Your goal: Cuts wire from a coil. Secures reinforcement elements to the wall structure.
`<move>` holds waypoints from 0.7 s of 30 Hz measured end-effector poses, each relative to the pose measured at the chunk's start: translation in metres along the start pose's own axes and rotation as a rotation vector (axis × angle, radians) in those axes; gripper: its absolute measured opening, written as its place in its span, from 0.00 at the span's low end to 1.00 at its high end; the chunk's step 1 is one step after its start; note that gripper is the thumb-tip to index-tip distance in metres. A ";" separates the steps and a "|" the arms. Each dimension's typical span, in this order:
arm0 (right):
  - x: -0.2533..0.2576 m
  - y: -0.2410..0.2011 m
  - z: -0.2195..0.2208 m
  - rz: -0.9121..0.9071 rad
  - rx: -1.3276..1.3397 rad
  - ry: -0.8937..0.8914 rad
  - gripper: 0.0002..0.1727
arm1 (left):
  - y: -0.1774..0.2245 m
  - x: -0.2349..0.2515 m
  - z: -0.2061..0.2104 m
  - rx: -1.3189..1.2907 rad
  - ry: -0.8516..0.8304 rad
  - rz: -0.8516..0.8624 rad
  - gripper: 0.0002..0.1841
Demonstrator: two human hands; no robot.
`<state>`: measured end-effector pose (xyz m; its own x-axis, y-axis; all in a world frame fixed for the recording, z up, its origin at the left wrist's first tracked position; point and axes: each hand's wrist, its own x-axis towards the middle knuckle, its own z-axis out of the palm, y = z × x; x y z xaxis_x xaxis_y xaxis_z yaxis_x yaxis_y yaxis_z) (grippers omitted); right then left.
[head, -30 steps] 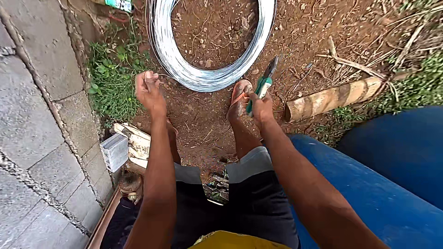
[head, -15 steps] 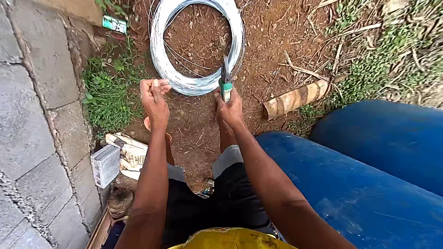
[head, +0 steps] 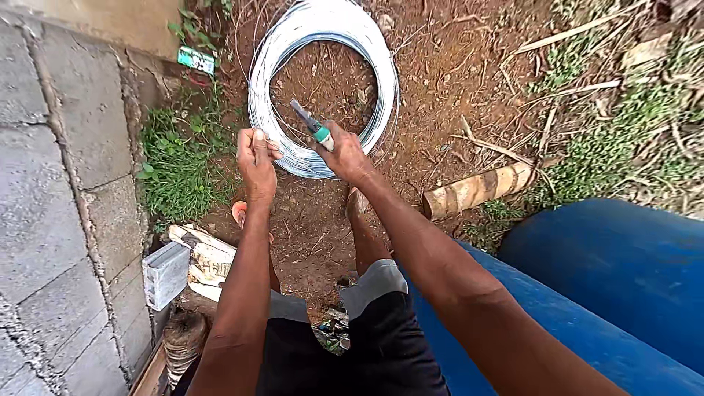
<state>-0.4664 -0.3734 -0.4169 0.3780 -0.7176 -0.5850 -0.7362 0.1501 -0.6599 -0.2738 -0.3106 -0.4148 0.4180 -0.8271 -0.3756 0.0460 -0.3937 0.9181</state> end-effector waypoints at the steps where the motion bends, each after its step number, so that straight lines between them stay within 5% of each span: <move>1: -0.001 -0.003 -0.001 -0.004 -0.012 -0.026 0.22 | -0.005 0.000 -0.001 0.042 0.002 -0.056 0.14; 5: -0.052 -0.005 -0.023 0.042 0.008 0.014 0.19 | 0.007 0.003 -0.021 0.671 0.004 -0.370 0.26; 8: -0.122 0.014 -0.055 0.062 -0.073 0.032 0.19 | 0.059 -0.011 -0.013 0.924 -0.119 -0.101 0.32; 11: -0.170 0.042 -0.087 0.064 -0.146 -0.024 0.20 | 0.092 -0.036 0.023 1.018 -0.505 0.150 0.25; 15: -0.195 0.040 -0.110 -0.068 -0.236 0.006 0.21 | 0.088 -0.068 0.063 1.148 -0.988 0.168 0.22; 18: -0.175 0.032 -0.113 -0.154 -0.264 0.047 0.17 | 0.091 -0.086 0.076 1.245 -1.032 0.069 0.24; 21: -0.153 0.024 -0.103 -0.222 -0.194 0.046 0.20 | 0.096 -0.087 0.066 1.300 -0.889 -0.036 0.26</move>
<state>-0.6002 -0.3300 -0.2946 0.5196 -0.7487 -0.4116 -0.7336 -0.1440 -0.6642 -0.3654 -0.3027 -0.3018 -0.2332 -0.5880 -0.7745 -0.9321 -0.0919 0.3504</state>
